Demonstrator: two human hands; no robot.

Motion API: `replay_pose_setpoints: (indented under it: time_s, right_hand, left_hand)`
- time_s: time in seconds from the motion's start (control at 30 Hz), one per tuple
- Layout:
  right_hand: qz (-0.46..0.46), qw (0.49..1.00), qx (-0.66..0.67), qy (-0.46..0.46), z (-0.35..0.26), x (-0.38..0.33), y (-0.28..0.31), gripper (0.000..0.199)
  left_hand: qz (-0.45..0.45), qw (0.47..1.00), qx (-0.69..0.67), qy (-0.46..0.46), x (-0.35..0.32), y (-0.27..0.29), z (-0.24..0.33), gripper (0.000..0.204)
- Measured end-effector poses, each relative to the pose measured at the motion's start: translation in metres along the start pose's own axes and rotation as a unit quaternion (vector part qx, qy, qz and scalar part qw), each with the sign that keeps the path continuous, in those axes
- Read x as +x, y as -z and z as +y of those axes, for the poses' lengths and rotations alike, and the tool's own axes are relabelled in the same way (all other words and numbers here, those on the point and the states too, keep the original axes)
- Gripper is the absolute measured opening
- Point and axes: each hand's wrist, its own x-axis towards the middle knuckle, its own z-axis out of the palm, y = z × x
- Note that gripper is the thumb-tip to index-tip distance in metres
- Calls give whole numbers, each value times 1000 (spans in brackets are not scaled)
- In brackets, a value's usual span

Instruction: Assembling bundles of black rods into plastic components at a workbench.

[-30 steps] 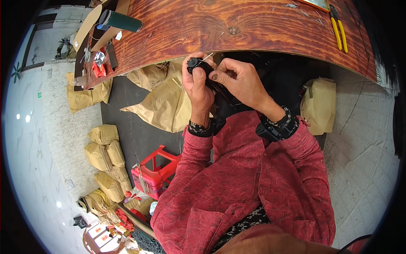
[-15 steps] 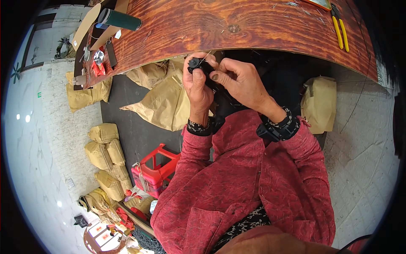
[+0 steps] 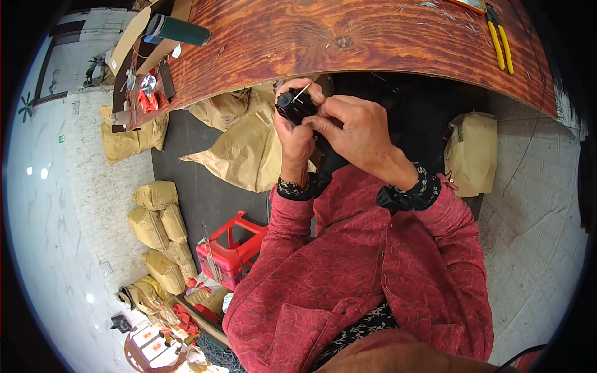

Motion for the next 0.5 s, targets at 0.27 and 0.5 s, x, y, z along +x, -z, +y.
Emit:
replay_pose_setpoints:
  time_s: [0.27, 0.5]
  right_hand:
    - [13, 997, -71, 37, -6, -4, 2, 20]
    - [29, 993, -87, 74, -14, -13, -6, 19]
  left_hand:
    - [-3, 999, 51, -18, 3, -3, 5, 41]
    - [-55, 998, 16, -1, 4, 4, 7, 40]
